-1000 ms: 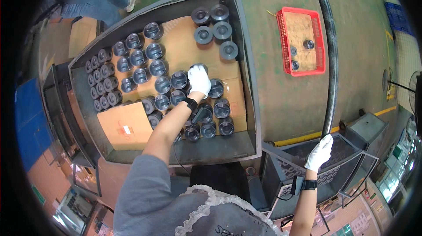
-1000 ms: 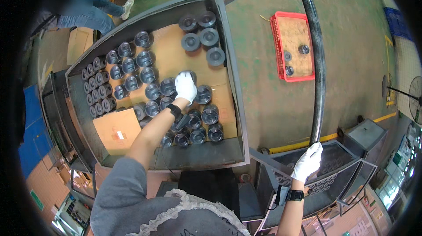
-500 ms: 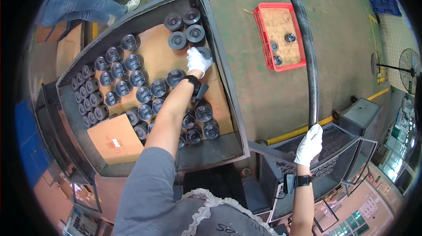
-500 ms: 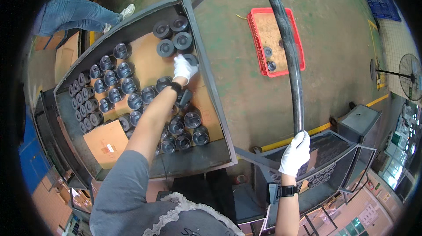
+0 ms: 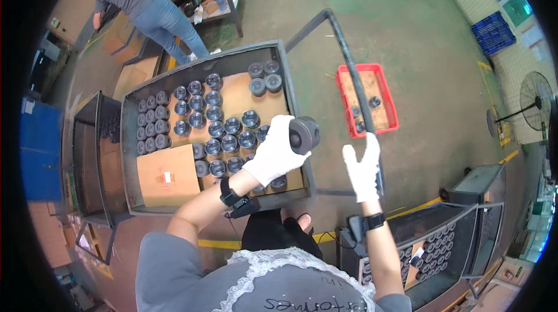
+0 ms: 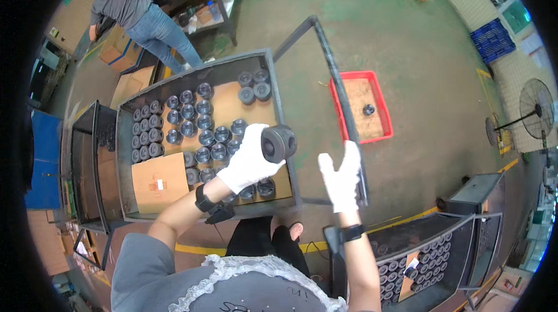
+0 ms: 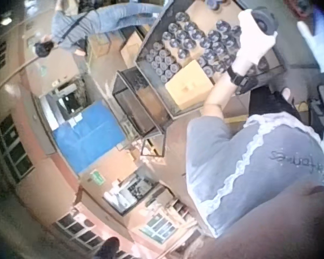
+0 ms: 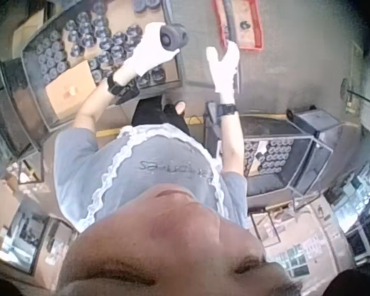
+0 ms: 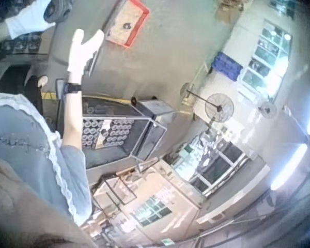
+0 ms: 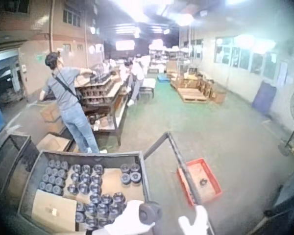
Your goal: Sorting engine pistons between trays and moving them across a factory floor.
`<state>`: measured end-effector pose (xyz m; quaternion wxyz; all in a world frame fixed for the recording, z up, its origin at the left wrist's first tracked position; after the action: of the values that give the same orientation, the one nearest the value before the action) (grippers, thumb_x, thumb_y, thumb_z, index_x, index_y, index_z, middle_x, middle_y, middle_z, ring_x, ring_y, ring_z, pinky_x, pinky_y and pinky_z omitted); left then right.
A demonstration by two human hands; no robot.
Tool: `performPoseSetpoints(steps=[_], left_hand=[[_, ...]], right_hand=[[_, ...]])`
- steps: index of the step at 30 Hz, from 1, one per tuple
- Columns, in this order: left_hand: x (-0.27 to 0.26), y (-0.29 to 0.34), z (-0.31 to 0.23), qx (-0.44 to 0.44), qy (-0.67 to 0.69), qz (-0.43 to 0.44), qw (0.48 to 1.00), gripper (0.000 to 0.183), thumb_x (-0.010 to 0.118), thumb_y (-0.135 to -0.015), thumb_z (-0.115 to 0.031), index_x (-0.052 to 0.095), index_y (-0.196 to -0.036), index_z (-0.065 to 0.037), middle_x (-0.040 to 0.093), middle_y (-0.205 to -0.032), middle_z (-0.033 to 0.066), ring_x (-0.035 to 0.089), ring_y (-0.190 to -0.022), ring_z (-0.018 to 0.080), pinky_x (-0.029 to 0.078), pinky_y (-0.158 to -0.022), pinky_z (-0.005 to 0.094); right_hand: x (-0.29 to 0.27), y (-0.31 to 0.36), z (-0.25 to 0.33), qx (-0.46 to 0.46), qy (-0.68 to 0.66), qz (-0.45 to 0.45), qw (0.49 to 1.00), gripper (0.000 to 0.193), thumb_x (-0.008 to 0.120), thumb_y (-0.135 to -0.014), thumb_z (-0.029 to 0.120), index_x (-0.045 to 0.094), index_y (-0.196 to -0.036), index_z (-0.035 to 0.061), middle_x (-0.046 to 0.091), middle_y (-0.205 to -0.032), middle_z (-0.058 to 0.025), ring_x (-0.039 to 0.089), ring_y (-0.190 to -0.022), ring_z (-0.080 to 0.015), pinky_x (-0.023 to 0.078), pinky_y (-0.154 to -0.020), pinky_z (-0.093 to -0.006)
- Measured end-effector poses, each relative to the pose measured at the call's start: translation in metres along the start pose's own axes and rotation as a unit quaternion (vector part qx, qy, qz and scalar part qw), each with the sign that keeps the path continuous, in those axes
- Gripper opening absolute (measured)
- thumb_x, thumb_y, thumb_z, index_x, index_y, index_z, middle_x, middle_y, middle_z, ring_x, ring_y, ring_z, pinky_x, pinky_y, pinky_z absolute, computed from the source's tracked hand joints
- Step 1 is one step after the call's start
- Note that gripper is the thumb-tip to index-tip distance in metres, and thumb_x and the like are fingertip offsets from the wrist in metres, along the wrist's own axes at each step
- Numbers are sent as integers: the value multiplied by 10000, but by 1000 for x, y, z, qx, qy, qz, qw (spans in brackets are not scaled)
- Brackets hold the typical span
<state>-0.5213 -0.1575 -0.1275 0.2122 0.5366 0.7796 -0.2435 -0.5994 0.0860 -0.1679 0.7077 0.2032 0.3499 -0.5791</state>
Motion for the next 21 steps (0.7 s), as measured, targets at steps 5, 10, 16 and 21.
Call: performPoseSetpoints(steps=[5, 10, 16, 21], left_hand=[[9, 69, -133, 226, -20, 8, 974, 752, 813, -640, -160, 436, -1276, -19, 489, -1245, 228, 532, -1116, 417, 475, -929, 441], [38, 120, -215, 328, 37, 7, 944, 910, 855, -648, -223, 376, -1385, 13, 524, -1275, 222, 542, -1183, 391, 454, -1009, 446], [108, 150, -184, -123, 427, 210, 871, 670, 686, -905, -348, 401, -1409, -11, 554, -1307, 164, 551, -1207, 264, 469, -1004, 412], [161, 163, -210, -287, 647, 364, 606, 459, 558, -974, -408, 555, -1259, -48, 627, -1199, 141, 605, -1106, 231, 495, -965, 416]], right_hand=[[-55, 89, 70, 35, -343, 79, 936, 927, 810, -790, 170, 251, -1514, 16, 423, -1454, -213, 437, -1337, -285, 367, -1117, -403], [-140, 140, 54, 47, -473, 2, 880, 873, 742, -842, 65, 202, -1527, 8, 470, -1410, -183, 497, -1276, -237, 416, -1070, -366], [-188, 201, 14, 139, -653, -15, 744, 736, 631, -922, 16, 211, -1527, 16, 541, -1315, -142, 553, -1184, -183, 432, -1033, -302], [-204, 225, 2, 122, -702, -43, 701, 678, 597, -931, -18, 251, -1513, 12, 519, -1345, -140, 534, -1213, -179, 432, -1032, -301]])
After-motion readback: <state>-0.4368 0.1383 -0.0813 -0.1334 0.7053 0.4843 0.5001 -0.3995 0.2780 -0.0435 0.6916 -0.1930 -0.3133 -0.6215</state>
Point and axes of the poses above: each hand's wrist, its own y-axis away from the middle knuckle, its own x-axis out of the palm, z = x × y, the point moved 7 cm from there along -y, towards the middle knuckle
